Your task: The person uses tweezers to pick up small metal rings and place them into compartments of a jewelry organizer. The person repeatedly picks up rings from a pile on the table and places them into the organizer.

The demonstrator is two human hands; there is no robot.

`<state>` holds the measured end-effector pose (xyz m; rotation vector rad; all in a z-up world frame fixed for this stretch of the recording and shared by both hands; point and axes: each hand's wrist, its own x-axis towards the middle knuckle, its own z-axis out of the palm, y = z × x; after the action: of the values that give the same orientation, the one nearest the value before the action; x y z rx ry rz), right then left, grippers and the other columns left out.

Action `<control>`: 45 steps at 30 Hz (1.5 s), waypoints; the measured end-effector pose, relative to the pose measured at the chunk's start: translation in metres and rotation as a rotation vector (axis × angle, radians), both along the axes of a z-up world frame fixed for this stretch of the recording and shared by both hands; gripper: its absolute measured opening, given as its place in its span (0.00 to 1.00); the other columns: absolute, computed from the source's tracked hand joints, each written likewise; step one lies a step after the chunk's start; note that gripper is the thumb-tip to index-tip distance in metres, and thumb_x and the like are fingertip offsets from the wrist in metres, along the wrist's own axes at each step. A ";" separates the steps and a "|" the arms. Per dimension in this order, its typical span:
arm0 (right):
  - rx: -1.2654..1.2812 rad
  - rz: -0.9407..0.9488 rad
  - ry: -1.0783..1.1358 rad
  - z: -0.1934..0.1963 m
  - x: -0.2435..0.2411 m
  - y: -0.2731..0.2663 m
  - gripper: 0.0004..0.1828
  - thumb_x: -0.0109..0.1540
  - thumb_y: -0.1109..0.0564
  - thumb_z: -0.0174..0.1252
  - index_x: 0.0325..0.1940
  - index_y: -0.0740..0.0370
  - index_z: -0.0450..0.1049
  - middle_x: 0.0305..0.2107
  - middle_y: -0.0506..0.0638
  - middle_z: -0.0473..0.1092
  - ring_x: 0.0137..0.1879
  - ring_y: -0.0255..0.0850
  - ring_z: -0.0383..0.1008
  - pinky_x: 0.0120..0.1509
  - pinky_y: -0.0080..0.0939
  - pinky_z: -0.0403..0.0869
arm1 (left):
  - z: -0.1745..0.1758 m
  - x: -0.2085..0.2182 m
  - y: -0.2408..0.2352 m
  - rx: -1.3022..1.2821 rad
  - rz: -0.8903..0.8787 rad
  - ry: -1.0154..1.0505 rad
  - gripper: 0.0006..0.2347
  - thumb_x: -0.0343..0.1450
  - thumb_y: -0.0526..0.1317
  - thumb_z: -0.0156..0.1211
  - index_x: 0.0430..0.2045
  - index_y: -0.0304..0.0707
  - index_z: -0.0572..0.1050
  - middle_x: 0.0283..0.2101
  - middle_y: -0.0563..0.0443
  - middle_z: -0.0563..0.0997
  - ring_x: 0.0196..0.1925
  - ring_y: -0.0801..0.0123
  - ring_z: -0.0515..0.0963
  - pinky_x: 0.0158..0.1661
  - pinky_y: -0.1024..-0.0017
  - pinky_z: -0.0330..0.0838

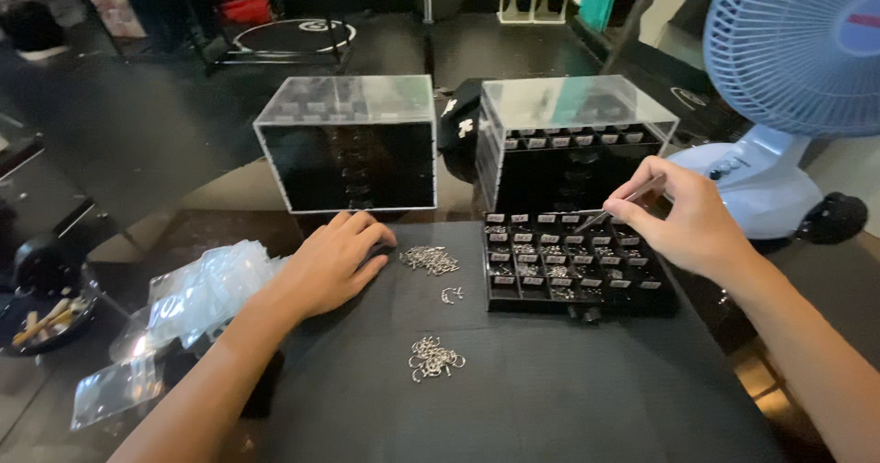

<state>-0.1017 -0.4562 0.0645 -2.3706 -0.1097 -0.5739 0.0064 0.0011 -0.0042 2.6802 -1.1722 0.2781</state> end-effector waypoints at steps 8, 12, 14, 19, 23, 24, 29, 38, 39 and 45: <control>0.126 0.256 -0.117 -0.032 -0.035 0.120 0.08 0.60 0.60 0.77 0.41 0.57 0.84 0.37 0.51 0.90 0.45 0.44 0.92 0.56 0.45 0.83 | 0.007 -0.007 -0.003 0.075 0.071 0.012 0.11 0.82 0.46 0.56 0.57 0.47 0.76 0.56 0.47 0.78 0.61 0.47 0.78 0.57 0.49 0.79; -0.024 0.239 -0.208 -0.061 -0.028 0.139 0.08 0.59 0.56 0.80 0.37 0.50 0.85 0.37 0.40 0.88 0.44 0.42 0.89 0.57 0.40 0.81 | 0.002 -0.002 -0.001 0.085 0.072 0.019 0.12 0.82 0.47 0.55 0.57 0.49 0.76 0.57 0.48 0.77 0.62 0.48 0.78 0.56 0.49 0.79; -0.037 0.221 -0.218 -0.065 -0.025 0.140 0.08 0.60 0.55 0.79 0.37 0.48 0.85 0.37 0.38 0.87 0.45 0.40 0.89 0.57 0.39 0.81 | 0.001 -0.001 -0.001 0.081 0.074 0.013 0.12 0.82 0.48 0.55 0.57 0.49 0.76 0.56 0.49 0.77 0.62 0.49 0.78 0.56 0.49 0.79; -0.047 0.195 -0.223 -0.072 -0.022 0.139 0.08 0.61 0.52 0.79 0.36 0.47 0.84 0.36 0.37 0.86 0.45 0.39 0.87 0.57 0.39 0.79 | -0.004 -0.001 -0.001 0.071 0.068 -0.012 0.12 0.82 0.48 0.56 0.57 0.47 0.76 0.56 0.47 0.77 0.62 0.48 0.78 0.55 0.49 0.79; 0.012 0.191 -0.199 -0.067 -0.024 0.143 0.07 0.62 0.54 0.78 0.36 0.50 0.84 0.35 0.39 0.88 0.45 0.41 0.88 0.57 0.40 0.80 | -0.001 -0.003 -0.001 0.074 0.061 -0.036 0.13 0.81 0.48 0.57 0.57 0.46 0.76 0.55 0.47 0.77 0.61 0.47 0.78 0.54 0.48 0.79; 0.043 0.183 -0.194 -0.065 -0.027 0.144 0.06 0.62 0.56 0.78 0.36 0.51 0.85 0.34 0.41 0.88 0.46 0.42 0.88 0.57 0.41 0.81 | -0.001 -0.005 -0.001 0.081 0.066 -0.033 0.13 0.81 0.48 0.56 0.57 0.46 0.76 0.55 0.47 0.77 0.61 0.48 0.78 0.54 0.49 0.79; 0.105 0.181 -0.226 -0.051 -0.026 0.143 0.06 0.62 0.55 0.78 0.37 0.52 0.85 0.35 0.43 0.88 0.44 0.41 0.89 0.56 0.40 0.82 | 0.001 -0.003 0.000 0.094 0.070 -0.013 0.13 0.82 0.48 0.55 0.58 0.49 0.75 0.56 0.49 0.77 0.62 0.48 0.78 0.56 0.49 0.79; 0.131 -0.064 -0.042 0.015 -0.014 0.036 0.13 0.68 0.60 0.73 0.35 0.57 0.73 0.39 0.49 0.87 0.41 0.36 0.85 0.50 0.36 0.81 | -0.008 0.004 0.001 -0.004 0.010 -0.050 0.10 0.81 0.46 0.59 0.55 0.51 0.78 0.55 0.54 0.79 0.53 0.57 0.78 0.50 0.55 0.77; 0.086 -0.115 0.016 0.014 -0.012 0.027 0.11 0.67 0.58 0.74 0.35 0.56 0.77 0.36 0.47 0.87 0.37 0.35 0.82 0.47 0.37 0.78 | -0.007 0.004 0.001 -0.007 0.009 -0.043 0.10 0.81 0.45 0.59 0.55 0.51 0.79 0.55 0.54 0.80 0.53 0.57 0.78 0.50 0.55 0.77; -0.085 -0.140 0.104 -0.003 0.000 0.010 0.11 0.66 0.55 0.74 0.36 0.58 0.78 0.34 0.45 0.85 0.34 0.35 0.78 0.44 0.39 0.71 | -0.004 0.002 0.001 -0.027 -0.013 -0.025 0.10 0.80 0.44 0.60 0.54 0.50 0.79 0.56 0.53 0.80 0.54 0.57 0.78 0.53 0.55 0.76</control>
<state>-0.1015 -0.4466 0.0617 -2.5000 0.0801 -0.5189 0.0080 0.0019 -0.0078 2.6527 -1.1834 0.3243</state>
